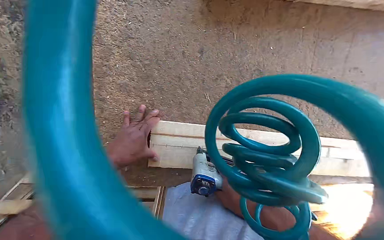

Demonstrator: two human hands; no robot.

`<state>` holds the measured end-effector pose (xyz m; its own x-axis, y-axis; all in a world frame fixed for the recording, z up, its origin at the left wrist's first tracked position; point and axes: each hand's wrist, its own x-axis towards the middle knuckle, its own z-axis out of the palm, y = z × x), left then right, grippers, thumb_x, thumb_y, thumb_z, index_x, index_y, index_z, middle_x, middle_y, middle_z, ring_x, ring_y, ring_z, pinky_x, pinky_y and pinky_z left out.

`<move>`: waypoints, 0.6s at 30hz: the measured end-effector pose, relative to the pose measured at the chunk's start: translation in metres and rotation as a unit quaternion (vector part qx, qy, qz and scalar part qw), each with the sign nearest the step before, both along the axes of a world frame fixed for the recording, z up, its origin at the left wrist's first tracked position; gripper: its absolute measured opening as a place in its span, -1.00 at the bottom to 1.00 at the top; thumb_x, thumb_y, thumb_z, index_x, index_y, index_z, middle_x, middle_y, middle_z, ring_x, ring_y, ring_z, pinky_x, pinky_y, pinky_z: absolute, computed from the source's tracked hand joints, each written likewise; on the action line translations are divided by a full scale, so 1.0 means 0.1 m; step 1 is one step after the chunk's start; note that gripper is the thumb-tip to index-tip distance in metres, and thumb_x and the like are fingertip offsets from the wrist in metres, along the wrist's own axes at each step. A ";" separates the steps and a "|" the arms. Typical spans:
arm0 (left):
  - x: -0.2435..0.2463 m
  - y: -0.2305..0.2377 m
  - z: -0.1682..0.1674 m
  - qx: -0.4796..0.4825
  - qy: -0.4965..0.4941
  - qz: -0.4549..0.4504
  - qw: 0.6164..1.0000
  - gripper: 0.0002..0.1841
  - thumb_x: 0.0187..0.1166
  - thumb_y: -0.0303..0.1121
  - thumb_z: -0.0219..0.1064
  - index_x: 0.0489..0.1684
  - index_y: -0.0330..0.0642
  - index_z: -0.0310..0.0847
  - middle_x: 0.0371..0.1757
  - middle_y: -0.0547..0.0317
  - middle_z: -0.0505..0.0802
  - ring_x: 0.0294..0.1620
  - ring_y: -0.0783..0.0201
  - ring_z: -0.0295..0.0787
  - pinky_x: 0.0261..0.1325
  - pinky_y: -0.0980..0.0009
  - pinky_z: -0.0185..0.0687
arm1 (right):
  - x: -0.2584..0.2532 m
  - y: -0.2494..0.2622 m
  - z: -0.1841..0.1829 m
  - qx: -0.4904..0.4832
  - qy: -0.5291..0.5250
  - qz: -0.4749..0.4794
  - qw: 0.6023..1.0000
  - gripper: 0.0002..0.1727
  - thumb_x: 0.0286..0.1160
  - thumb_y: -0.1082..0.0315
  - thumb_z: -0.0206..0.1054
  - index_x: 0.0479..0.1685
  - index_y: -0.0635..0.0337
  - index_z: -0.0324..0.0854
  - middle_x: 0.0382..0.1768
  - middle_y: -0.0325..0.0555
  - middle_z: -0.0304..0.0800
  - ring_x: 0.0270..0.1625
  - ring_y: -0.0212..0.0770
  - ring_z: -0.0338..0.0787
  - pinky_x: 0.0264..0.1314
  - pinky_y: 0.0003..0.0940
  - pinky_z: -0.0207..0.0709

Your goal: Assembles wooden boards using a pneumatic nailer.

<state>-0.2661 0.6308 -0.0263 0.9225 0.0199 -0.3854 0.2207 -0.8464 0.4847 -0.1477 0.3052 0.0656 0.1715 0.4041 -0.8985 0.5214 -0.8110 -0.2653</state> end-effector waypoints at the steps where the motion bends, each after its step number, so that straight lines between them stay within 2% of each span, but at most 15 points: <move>1: 0.01 -0.01 0.03 -0.018 -0.001 0.023 1.000 0.25 -0.35 0.30 0.75 0.62 -0.16 0.50 0.78 0.05 0.44 0.91 -0.15 -0.05 0.83 -0.37 -0.35 | 0.05 -0.04 0.06 -0.020 -0.005 0.006 1.000 -0.29 0.37 -0.25 0.30 0.44 -0.03 0.46 -0.05 0.07 0.87 0.01 0.16 0.88 -0.04 0.27 0.69; 2: 0.00 0.00 0.04 -0.005 0.014 0.023 1.000 0.25 -0.34 0.41 0.70 0.61 -0.09 0.51 0.78 0.13 0.45 0.90 -0.10 0.00 0.84 -0.29 -0.18 | 0.13 -0.04 0.16 -0.048 0.013 -0.003 0.999 -0.28 0.45 -0.21 0.32 0.55 -0.04 0.44 0.07 0.11 0.85 0.13 0.20 0.85 0.10 0.30 0.64; 3: -0.01 0.01 0.03 0.014 0.022 0.013 1.000 0.26 -0.34 0.42 0.72 0.60 -0.11 0.52 0.77 0.10 0.47 0.88 -0.09 0.07 0.85 -0.34 -0.21 | 0.15 -0.16 0.15 -0.020 -0.014 -0.001 1.000 -0.29 0.34 -0.23 0.33 0.46 -0.04 0.53 -0.06 0.08 0.89 -0.02 0.18 0.90 -0.07 0.27 0.71; 4: 0.01 -0.01 0.04 0.041 0.037 -0.004 0.998 0.32 -0.38 0.43 0.73 0.64 -0.15 0.48 0.79 0.06 0.43 0.90 -0.11 0.03 0.83 -0.41 -0.28 | 0.21 -0.21 0.20 -0.024 -0.007 -0.011 1.000 -0.31 0.32 -0.21 0.35 0.41 -0.03 0.55 -0.12 0.08 0.89 -0.07 0.16 0.91 -0.13 0.26 0.72; 5: 0.03 -0.03 0.06 0.064 0.048 -0.012 0.997 0.36 -0.45 0.42 0.75 0.66 -0.12 0.44 0.82 0.09 0.39 0.91 -0.11 -0.02 0.82 -0.42 -0.31 | 0.34 -0.17 0.32 -0.077 0.043 -0.025 0.996 -0.36 0.46 -0.15 0.34 0.44 0.01 0.47 -0.04 0.10 0.84 0.05 0.18 0.85 0.04 0.26 0.67; 6: 0.05 -0.05 0.08 0.084 0.057 -0.017 0.995 0.38 -0.50 0.42 0.77 0.67 -0.09 0.43 0.83 0.13 0.37 0.92 -0.09 -0.04 0.82 -0.42 -0.31 | 0.44 -0.16 0.39 -0.109 0.069 -0.031 0.991 -0.38 0.51 -0.12 0.33 0.44 0.05 0.46 0.01 0.13 0.82 0.14 0.19 0.82 0.15 0.26 0.63; 8: 0.09 -0.09 0.13 0.110 0.075 -0.020 0.991 0.39 -0.52 0.43 0.78 0.67 -0.06 0.42 0.84 0.18 0.36 0.92 -0.09 -0.05 0.80 -0.46 -0.29 | 0.56 -0.27 0.44 -0.133 0.082 -0.024 0.987 -0.40 0.56 -0.12 0.31 0.44 0.05 0.46 0.03 0.11 0.82 0.18 0.17 0.81 0.22 0.21 0.62; 10: 0.11 -0.13 0.17 0.142 0.089 -0.020 0.986 0.38 -0.54 0.47 0.76 0.65 0.01 0.46 0.84 0.25 0.36 0.92 -0.11 -0.06 0.77 -0.50 -0.26 | 0.63 -0.50 0.41 -0.104 0.074 -0.020 0.992 -0.40 0.55 -0.12 0.32 0.45 0.03 0.48 0.00 0.07 0.83 0.15 0.13 0.82 0.20 0.18 0.63; 12: 0.12 -0.15 0.19 0.177 0.100 -0.023 0.979 0.40 -0.58 0.50 0.75 0.66 0.04 0.46 0.87 0.23 0.29 0.92 -0.20 -0.13 0.77 -0.52 -0.27 | 0.70 -0.77 0.36 -0.065 0.065 -0.020 0.996 -0.42 0.55 -0.15 0.30 0.35 0.08 0.51 -0.02 0.06 0.82 0.14 0.12 0.82 0.18 0.17 0.64; 15: 0.14 -0.18 0.22 0.230 0.118 -0.035 0.965 0.44 -0.58 0.50 0.75 0.71 0.06 0.40 0.91 0.12 0.18 0.93 -0.26 -0.20 0.75 -0.53 -0.27 | 0.89 -1.03 0.42 -0.083 0.087 -0.036 0.992 -0.39 0.60 -0.14 0.29 0.47 0.07 0.46 0.15 0.10 0.79 0.27 0.13 0.78 0.29 0.21 0.60; 18: 0.16 -0.21 0.24 0.252 0.138 -0.025 0.958 0.44 -0.56 0.38 0.84 0.75 0.10 0.35 0.92 0.11 0.17 0.93 -0.24 -0.18 0.74 -0.54 -0.26 | 1.04 -1.21 0.59 -0.086 0.113 -0.093 0.985 -0.42 0.67 0.06 0.29 0.55 0.24 0.51 0.45 0.21 0.66 0.54 0.12 0.60 0.61 0.12 0.32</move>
